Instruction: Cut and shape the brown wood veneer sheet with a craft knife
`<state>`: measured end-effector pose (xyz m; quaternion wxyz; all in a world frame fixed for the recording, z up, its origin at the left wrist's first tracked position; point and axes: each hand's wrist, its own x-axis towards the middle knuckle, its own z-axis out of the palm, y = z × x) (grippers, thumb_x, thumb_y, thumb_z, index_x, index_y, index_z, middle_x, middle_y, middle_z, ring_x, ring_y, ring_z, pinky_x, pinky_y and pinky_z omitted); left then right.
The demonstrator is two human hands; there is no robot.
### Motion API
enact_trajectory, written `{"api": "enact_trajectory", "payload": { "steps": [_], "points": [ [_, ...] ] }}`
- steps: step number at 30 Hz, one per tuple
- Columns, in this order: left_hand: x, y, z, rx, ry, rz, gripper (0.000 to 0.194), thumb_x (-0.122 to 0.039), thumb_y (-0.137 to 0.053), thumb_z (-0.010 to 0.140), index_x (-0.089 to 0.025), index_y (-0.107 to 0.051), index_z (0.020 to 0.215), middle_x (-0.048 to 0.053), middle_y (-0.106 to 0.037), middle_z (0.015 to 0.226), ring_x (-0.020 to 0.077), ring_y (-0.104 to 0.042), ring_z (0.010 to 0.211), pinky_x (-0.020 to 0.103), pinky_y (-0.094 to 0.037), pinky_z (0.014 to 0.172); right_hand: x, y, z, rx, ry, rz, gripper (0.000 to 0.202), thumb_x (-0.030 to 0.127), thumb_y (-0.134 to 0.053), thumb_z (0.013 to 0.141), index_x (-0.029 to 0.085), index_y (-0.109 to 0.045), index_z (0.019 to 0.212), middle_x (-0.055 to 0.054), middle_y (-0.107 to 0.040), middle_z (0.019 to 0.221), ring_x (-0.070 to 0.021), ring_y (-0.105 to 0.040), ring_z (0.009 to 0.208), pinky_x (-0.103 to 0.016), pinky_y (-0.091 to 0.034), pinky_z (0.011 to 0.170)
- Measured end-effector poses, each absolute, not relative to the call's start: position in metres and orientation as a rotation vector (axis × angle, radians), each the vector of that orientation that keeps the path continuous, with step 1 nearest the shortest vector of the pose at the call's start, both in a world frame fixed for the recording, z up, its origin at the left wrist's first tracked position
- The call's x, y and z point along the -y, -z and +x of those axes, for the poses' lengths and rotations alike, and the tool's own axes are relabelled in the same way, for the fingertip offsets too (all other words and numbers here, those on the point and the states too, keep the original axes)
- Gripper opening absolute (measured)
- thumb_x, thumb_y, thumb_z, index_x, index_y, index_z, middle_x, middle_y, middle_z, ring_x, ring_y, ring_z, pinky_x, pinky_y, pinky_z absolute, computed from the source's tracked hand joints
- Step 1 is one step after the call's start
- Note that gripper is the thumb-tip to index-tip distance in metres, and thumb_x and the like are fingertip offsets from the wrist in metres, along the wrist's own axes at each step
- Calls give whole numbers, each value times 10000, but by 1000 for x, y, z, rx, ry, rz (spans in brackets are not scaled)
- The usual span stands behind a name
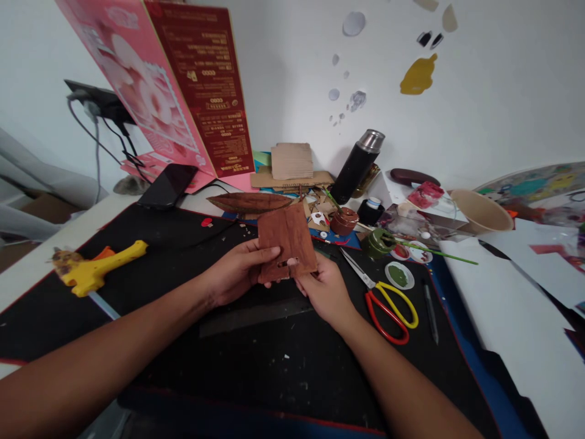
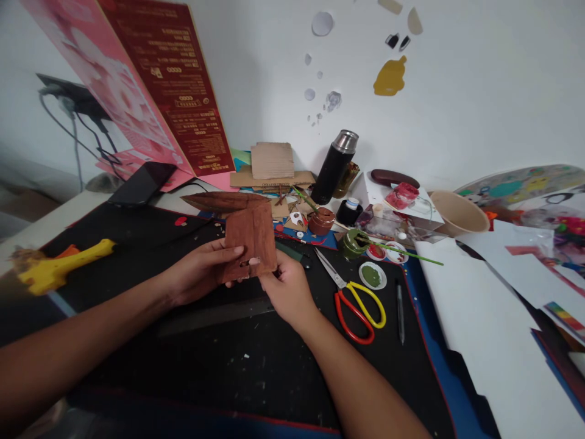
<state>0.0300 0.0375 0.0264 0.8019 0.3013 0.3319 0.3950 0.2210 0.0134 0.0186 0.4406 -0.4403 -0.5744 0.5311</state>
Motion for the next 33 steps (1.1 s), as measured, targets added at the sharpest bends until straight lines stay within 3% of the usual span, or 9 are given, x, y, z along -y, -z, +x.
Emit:
{"api": "enact_trajectory", "payload": {
  "steps": [6,14,26,33],
  "points": [
    [-37,-27,30,-718,-835,635,310,-272,-903,775,-148,-747,1012,58,-778,908,129,-687,637,189,-526,450,-13,-19,221,1442,-1304,-1084,327,510,-723,900,242,-576,782,68,-483,567,-126,-400,497,-273,-344,507],
    [-38,-25,29,-741,-856,616,287,-261,-900,777,-150,-751,996,64,-777,928,143,-694,660,205,-536,455,-13,-19,222,1461,-1308,-1094,435,625,-650,938,244,-540,757,58,-478,577,-123,-405,500,-276,-329,501],
    [-38,-25,29,-713,-839,643,256,-260,-877,807,-156,-743,999,38,-760,874,124,-683,625,197,-525,464,-13,-20,221,1497,-1303,-1105,450,633,-654,927,249,-531,728,55,-487,565,-131,-414,501,-285,-338,506],
    [-37,-25,32,-732,-855,687,313,-317,-919,756,-148,-733,942,36,-748,820,129,-665,592,205,-530,440,-13,-18,220,1513,-1295,-1102,356,498,-697,904,242,-552,704,56,-501,569,-130,-428,515,-275,-342,513]
  ]
}}
